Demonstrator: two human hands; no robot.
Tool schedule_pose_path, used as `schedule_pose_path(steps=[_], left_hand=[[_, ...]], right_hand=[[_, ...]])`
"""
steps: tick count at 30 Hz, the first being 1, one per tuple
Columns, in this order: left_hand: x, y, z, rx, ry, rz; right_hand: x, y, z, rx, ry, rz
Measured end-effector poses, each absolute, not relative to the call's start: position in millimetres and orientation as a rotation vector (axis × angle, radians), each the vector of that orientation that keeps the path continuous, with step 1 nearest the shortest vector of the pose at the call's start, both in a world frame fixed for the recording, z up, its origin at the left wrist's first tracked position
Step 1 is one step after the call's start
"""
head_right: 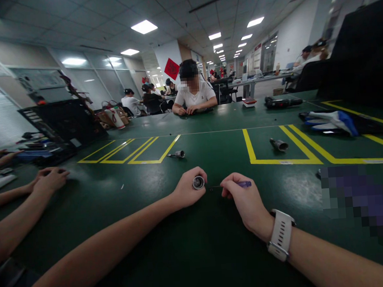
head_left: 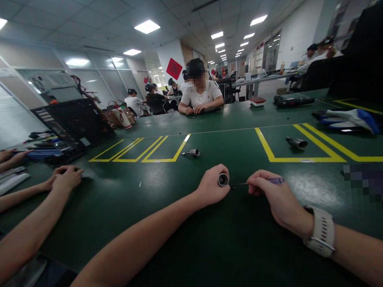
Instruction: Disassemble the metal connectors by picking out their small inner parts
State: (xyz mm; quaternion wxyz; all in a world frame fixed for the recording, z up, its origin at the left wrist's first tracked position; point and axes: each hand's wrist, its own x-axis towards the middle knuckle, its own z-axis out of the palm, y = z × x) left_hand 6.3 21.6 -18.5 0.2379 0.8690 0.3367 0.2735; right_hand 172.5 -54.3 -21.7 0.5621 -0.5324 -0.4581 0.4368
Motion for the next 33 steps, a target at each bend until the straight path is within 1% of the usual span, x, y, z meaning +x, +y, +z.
schedule_pose_path(steps=[3, 10, 17, 23, 28, 33], left_hand=[[6.5, 20.3, -17.4, 2.369, 0.871, 0.701], [7.8, 20.9, -18.3, 2.379, 0.918, 0.646], [5.0, 29.2, -23.5, 2.241, 1.097, 0.859], [4.4, 34.4, -24.7, 2.27, 0.973, 0.905], [5.9, 33.5, -24.2, 2.258, 0.879, 0.86], [6.3, 33.6, -25.7, 2.264, 0.878, 0.811]], right_hand=[[172.1, -53.5, -21.9, -1.257, -1.08, 1.039], [172.9, -53.2, -22.2, -1.223, -1.003, 1.002], [174.3, -56.0, -22.2, -1.125, -0.972, 0.947], [174.5, -61.3, -25.2, -1.066, -1.195, 0.88], [171.6, -69.2, -15.3, -1.148, -1.426, 0.804], [167.7, -71.0, -9.8, -1.205, -1.498, 0.81]])
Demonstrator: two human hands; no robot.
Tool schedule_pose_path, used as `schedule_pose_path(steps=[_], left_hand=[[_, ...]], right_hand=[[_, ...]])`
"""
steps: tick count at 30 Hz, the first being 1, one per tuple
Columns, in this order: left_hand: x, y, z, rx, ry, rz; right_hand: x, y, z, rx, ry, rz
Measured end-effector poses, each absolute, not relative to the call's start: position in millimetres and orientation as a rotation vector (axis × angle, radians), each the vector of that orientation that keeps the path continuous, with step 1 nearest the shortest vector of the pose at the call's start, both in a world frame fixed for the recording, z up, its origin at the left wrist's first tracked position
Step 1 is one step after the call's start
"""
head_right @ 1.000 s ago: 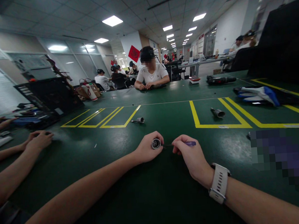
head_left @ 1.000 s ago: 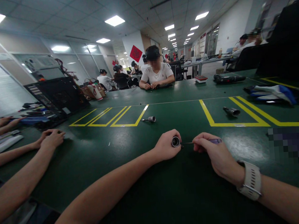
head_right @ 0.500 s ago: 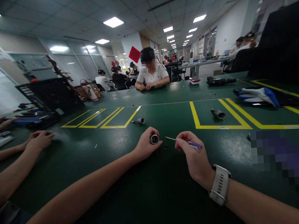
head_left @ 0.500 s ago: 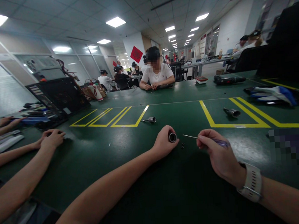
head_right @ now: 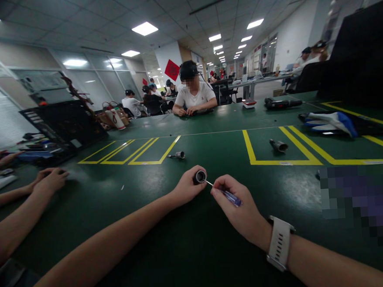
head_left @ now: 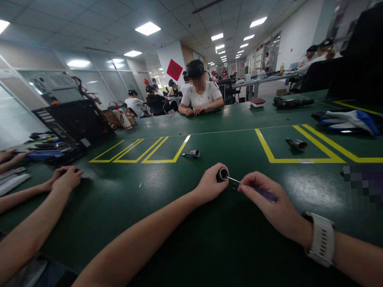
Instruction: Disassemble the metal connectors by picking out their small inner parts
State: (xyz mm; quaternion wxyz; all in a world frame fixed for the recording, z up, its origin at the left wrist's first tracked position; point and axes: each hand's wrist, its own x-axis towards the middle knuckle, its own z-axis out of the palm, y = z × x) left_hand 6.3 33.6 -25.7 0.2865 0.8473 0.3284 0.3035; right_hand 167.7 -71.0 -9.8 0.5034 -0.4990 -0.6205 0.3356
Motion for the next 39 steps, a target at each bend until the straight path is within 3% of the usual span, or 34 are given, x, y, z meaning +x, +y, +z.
schedule_pose_path(steps=[30, 39], left_hand=[[6.6, 32.8, -28.1, 2.132, 0.774, 0.775], [8.2, 28.5, -26.1, 2.582, 0.953, 0.732]], right_hand=[[171.3, -56.6, -11.6, -1.004, -0.975, 1.403], [170.5, -55.2, -9.8, -0.977, -0.949, 1.417]])
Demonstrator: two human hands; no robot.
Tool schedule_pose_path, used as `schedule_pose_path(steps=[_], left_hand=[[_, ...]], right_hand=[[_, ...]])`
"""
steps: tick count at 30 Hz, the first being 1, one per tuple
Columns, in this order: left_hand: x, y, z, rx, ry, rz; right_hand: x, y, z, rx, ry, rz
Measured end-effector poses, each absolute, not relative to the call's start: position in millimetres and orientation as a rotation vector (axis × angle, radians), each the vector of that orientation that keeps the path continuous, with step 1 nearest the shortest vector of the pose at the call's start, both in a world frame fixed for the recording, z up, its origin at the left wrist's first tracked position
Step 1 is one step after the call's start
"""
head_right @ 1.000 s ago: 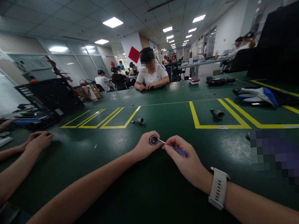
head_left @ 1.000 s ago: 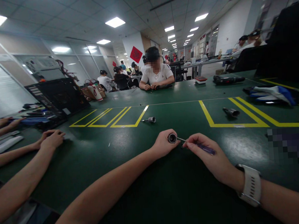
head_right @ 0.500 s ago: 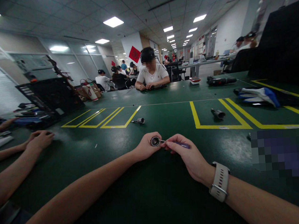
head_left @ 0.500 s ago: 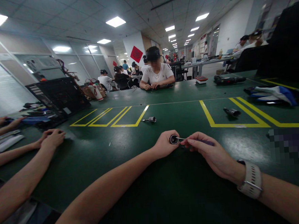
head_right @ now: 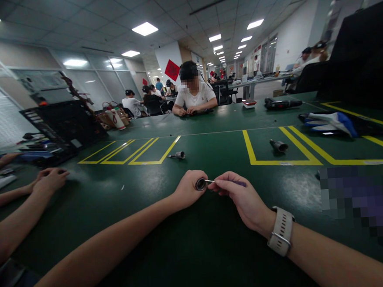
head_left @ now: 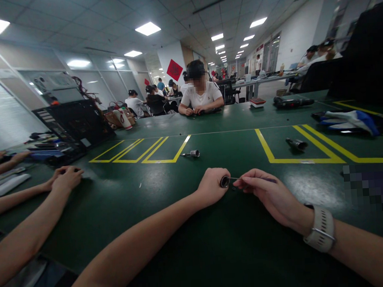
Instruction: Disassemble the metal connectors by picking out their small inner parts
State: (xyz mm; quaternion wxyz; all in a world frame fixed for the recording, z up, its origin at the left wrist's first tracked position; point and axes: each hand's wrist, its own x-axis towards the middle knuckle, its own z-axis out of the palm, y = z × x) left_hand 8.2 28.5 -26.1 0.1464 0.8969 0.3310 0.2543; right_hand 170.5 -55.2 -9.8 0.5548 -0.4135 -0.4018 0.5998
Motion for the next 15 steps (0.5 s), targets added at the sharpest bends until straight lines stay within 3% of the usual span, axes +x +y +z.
schedule_pose_path(steps=[15], left_hand=[[10.7, 21.4, -16.2, 2.562, 1.239, 0.618]], right_hand=[[173.5, -51.3, -20.9, -1.061, -0.882, 1.184]])
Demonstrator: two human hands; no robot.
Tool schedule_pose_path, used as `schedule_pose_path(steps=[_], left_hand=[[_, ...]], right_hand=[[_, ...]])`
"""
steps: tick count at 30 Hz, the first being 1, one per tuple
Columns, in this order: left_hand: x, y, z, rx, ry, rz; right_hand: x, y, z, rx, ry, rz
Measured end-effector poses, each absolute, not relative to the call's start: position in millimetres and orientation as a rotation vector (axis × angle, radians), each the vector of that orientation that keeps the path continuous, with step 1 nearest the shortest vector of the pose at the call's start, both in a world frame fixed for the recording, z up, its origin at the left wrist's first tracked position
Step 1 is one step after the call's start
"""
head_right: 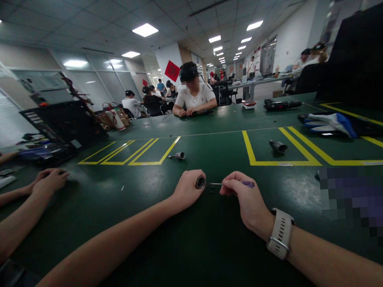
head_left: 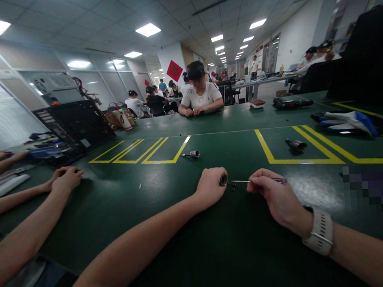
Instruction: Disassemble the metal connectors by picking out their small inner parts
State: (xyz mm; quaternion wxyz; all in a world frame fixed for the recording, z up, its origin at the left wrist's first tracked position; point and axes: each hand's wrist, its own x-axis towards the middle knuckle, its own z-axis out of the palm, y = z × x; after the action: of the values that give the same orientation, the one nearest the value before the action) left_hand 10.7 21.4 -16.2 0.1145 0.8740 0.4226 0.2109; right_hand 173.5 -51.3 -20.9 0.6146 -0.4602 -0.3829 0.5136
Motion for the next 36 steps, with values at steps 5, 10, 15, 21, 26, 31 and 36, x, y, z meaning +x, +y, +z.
schedule_pose_path(steps=[5, 10, 15, 21, 26, 31, 36], left_hand=[[9.4, 23.7, -21.4, 2.498, 1.229, 0.692], [8.5, 23.5, -20.7, 2.431, 1.144, 0.763], [6.9, 22.0, -17.8, 2.402, 0.968, 0.77], [6.9, 21.6, -14.8, 2.538, 0.66, 0.633], [9.0, 17.9, -8.6, 2.673, 0.502, 0.49], [12.2, 12.3, -6.0, 2.837, 0.547, 0.38], [15.0, 5.8, -3.2, 2.944, 0.595, 0.299]], right_hand=[[174.4, -51.4, -22.6, -1.132, -0.918, 1.11], [172.8, -50.3, -23.7, -1.184, -0.932, 1.051], [176.1, -48.1, -24.6, -1.217, -0.855, 0.913], [176.2, -45.9, -24.7, -1.243, -0.805, 0.851], [174.0, -45.0, -25.0, -1.245, -0.803, 0.846], [173.6, -45.2, -25.1, -1.242, -0.82, 0.842], [173.2, -45.6, -24.9, -1.242, -0.826, 0.844]])
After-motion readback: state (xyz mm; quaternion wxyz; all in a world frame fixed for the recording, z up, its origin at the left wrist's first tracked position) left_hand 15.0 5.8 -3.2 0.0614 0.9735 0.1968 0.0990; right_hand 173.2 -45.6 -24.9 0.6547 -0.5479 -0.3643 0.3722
